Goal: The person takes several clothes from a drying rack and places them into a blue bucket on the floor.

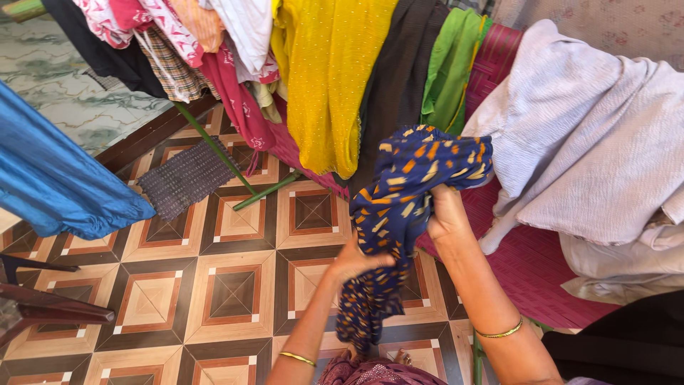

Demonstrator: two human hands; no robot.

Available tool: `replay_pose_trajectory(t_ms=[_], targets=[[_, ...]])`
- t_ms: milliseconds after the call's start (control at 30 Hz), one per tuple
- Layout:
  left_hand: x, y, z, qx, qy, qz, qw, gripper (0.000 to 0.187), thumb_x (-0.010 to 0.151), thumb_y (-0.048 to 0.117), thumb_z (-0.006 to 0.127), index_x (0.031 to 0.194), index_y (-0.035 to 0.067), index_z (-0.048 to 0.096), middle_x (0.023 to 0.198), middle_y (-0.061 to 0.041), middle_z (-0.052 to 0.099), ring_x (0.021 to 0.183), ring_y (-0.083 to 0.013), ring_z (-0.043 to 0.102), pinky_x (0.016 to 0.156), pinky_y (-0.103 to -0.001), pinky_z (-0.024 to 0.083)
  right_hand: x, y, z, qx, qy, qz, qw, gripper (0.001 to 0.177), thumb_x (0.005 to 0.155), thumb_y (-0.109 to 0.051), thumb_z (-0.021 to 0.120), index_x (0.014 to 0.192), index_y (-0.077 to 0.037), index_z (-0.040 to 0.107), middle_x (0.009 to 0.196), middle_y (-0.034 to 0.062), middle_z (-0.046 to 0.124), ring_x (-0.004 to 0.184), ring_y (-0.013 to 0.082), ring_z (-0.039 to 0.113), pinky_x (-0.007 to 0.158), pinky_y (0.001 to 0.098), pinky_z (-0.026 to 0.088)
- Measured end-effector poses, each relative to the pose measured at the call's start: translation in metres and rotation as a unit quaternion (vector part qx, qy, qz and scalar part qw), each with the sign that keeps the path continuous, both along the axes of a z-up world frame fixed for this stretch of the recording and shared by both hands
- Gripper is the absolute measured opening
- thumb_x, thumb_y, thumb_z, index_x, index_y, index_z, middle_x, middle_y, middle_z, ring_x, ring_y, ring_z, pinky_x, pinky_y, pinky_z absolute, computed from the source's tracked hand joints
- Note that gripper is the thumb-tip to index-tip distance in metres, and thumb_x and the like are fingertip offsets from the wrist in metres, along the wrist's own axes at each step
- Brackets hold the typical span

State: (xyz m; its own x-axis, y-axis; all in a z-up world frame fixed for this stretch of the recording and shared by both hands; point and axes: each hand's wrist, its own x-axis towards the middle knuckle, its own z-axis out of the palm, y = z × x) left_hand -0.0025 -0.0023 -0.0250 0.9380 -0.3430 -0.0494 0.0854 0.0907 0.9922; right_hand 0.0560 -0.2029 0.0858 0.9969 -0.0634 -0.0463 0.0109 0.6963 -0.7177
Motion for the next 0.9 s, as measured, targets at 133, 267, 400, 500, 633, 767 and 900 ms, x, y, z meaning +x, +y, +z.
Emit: replay_pose_trajectory(t_ms=[133, 267, 400, 500, 633, 767, 900], targets=[[-0.011, -0.008, -0.074, 0.081, 0.043, -0.059, 0.994, 0.086, 0.071, 0.04, 0.089, 0.141, 0.001, 0.061, 0.135, -0.012, 0.069, 0.126, -0.0213, 0.062, 0.111, -0.036, 0.047, -0.002, 0.003, 0.027, 0.149, 0.016, 0.11, 0.983, 0.028, 0.092, -0.009, 0.07, 0.118, -0.001, 0.067, 0.114, 0.0143, 0.072, 0.104, 0.0267, 0.07, 0.094, 0.0443, 0.057], [0.0, 0.002, -0.112, 0.155, 0.192, 0.052, 0.968, 0.08, 0.081, 0.037, 0.092, 0.141, 0.007, 0.049, 0.132, -0.014, 0.066, 0.128, -0.0217, 0.056, 0.111, -0.038, 0.04, 0.004, -0.024, 0.047, 0.04, -0.085, -0.072, 0.993, 0.033, 0.09, -0.002, 0.071, 0.122, -0.006, 0.065, 0.119, 0.0068, 0.07, 0.108, 0.0215, 0.069, 0.1, 0.0411, 0.056], [0.02, 0.047, -0.107, 0.158, 0.086, 0.176, 0.968, 0.057, 0.084, 0.022, 0.072, 0.139, 0.013, 0.06, 0.121, -0.012, 0.073, 0.115, -0.0248, 0.068, 0.101, -0.036, 0.048, 0.012, -0.061, 0.037, -0.11, -0.125, -0.22, 0.961, 0.036, 0.091, 0.003, 0.072, 0.126, 0.0, 0.064, 0.123, 0.0102, 0.069, 0.11, 0.0226, 0.068, 0.102, 0.0391, 0.056], [0.025, 0.067, -0.071, 0.234, -0.065, 0.248, 0.938, 0.063, 0.079, 0.009, 0.062, 0.141, 0.005, 0.057, 0.12, -0.023, 0.071, 0.115, -0.0324, 0.068, 0.098, -0.038, 0.05, 0.024, -0.074, 0.012, -0.314, -0.167, -0.312, 0.881, 0.036, 0.097, 0.002, 0.071, 0.131, 0.003, 0.061, 0.131, 0.0132, 0.067, 0.118, 0.025, 0.065, 0.107, 0.0373, 0.051], [0.018, 0.06, 0.009, 0.226, -0.022, 0.237, 0.945, 0.055, 0.075, 0.012, 0.057, 0.129, 0.009, 0.064, 0.108, -0.021, 0.075, 0.101, -0.0336, 0.073, 0.089, -0.039, 0.053, 0.011, -0.048, -0.018, -0.589, -0.174, -0.379, 0.692, 0.059, 0.089, -0.005, 0.082, 0.136, 0.011, 0.049, 0.132, 0.0268, 0.059, 0.123, 0.0392, 0.057, 0.108, 0.0462, 0.041], [0.013, 0.035, 0.063, 0.263, -0.094, 0.232, 0.932, 0.033, 0.084, 0.022, 0.063, 0.113, 0.007, 0.07, 0.102, -0.021, 0.075, 0.1, -0.0376, 0.073, 0.088, -0.042, 0.054, -0.009, 0.006, -0.038, -0.65, -0.193, -0.119, 0.726, 0.053, 0.076, -0.003, 0.072, 0.127, -0.005, 0.063, 0.127, 0.022, 0.057, 0.12, 0.0375, 0.058, 0.103, 0.0421, 0.048], [0.005, 0.047, 0.077, 0.29, -0.12, 0.251, 0.916, 0.035, 0.078, 0.018, 0.072, 0.111, 0.008, 0.071, 0.1, -0.02, 0.073, 0.1, -0.0409, 0.068, 0.087, -0.045, 0.052, -0.022, 0.025, -0.047, -0.546, -0.183, 0.198, 0.794, 0.077, 0.072, -0.011, 0.086, 0.14, -0.009, 0.05, 0.14, 0.0206, 0.048, 0.134, 0.0328, 0.046, 0.114, 0.043, 0.036]])
